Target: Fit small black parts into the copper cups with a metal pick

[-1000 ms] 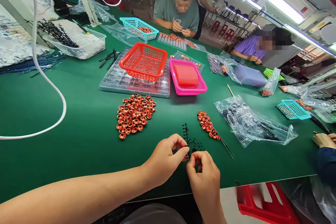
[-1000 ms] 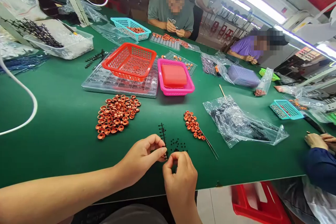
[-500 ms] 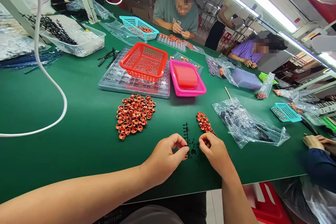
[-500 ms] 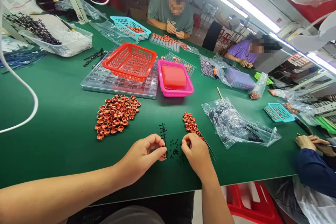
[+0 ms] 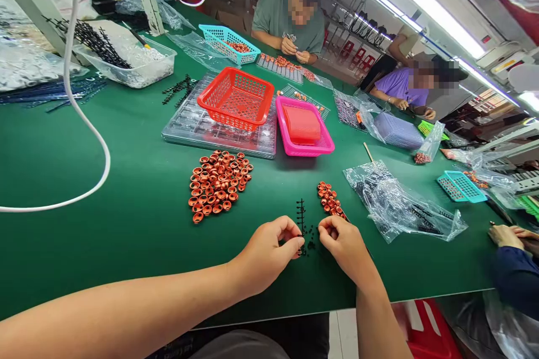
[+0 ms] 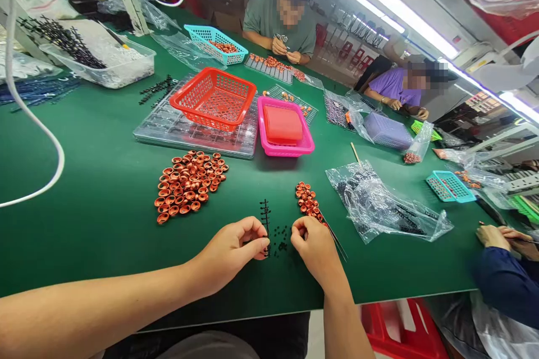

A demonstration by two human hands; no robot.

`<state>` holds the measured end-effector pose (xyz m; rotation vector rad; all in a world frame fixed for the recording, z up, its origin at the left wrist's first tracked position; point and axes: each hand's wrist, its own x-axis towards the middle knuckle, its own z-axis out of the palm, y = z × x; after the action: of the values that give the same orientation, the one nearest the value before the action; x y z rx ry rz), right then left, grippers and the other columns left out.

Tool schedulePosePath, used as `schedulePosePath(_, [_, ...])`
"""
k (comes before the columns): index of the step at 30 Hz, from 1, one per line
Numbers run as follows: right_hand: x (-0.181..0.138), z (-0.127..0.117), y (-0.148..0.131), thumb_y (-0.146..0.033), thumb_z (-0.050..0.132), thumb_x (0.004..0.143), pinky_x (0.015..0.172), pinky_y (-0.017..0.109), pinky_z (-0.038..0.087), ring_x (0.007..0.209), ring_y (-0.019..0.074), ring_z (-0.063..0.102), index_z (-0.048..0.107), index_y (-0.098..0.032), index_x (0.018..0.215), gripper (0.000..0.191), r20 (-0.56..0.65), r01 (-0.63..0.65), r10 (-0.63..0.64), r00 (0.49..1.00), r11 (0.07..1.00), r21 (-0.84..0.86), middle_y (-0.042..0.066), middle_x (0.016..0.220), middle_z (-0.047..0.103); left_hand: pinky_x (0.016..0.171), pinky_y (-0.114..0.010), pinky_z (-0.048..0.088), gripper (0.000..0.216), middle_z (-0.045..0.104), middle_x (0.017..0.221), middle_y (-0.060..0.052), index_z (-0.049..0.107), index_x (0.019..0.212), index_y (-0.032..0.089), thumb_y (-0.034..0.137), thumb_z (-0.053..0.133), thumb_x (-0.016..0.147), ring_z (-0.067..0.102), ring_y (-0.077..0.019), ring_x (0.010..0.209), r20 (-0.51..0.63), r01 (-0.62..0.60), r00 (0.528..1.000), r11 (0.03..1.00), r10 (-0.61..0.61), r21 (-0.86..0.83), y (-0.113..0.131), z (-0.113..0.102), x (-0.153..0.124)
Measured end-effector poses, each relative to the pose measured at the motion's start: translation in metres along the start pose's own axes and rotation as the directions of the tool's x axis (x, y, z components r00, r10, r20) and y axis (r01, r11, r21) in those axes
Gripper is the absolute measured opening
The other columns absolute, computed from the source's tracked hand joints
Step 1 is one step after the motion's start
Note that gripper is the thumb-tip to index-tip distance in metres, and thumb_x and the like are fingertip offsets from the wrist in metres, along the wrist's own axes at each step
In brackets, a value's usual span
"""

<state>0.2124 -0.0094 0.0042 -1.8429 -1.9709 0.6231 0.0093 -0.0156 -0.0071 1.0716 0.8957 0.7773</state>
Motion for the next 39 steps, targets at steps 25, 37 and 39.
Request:
schedulePosePath(25, [-0.064, -0.012, -0.025, -0.039, 0.060, 0.086, 0.063, 0.023, 0.048, 0.068, 0.0148, 0.059, 0.067, -0.021, 0.093, 0.021, 0.170, -0.140, 0.064, 0.983, 0.865, 0.482, 0.003, 0.080, 0.063, 0.058, -0.024, 0.039, 0.014, 0.056, 0.068, 0.001, 0.065, 0.084, 0.012, 0.020, 0.061, 0.073, 0.050, -0.0116, 0.061, 0.229, 0.041, 0.971, 0.993, -0.066, 0.114, 0.026, -0.008, -0.002])
schedulePosePath(37, [-0.081, 0.061, -0.057, -0.044, 0.073, 0.075, 0.053, 0.024, 0.053, 0.058, 0.0161, 0.063, 0.064, -0.017, 0.084, 0.030, -0.181, -0.070, 0.428, 0.885, 0.509, 0.858, 0.004, 0.068, 0.065, 0.068, -0.024, 0.047, 0.026, 0.065, 0.077, -0.002, 0.067, 0.083, 0.011, 0.029, 0.079, 0.069, 0.058, -0.0103, 0.068, 0.133, 0.122, 0.987, 0.949, -0.086, -0.292, 0.021, -0.009, 0.004])
schedulePosePath(39, [-0.084, 0.062, -0.063, -0.046, 0.071, 0.075, 0.054, 0.026, 0.054, 0.058, 0.0173, 0.064, 0.065, -0.017, 0.084, 0.031, -0.177, -0.087, 0.410, 0.895, 0.548, 0.832, 0.004, 0.068, 0.066, 0.069, -0.023, 0.048, 0.024, 0.066, 0.076, -0.002, 0.066, 0.079, 0.011, 0.028, 0.079, 0.069, 0.059, -0.0110, 0.069, 0.135, 0.136, 0.986, 0.942, -0.098, -0.305, 0.023, -0.009, 0.003])
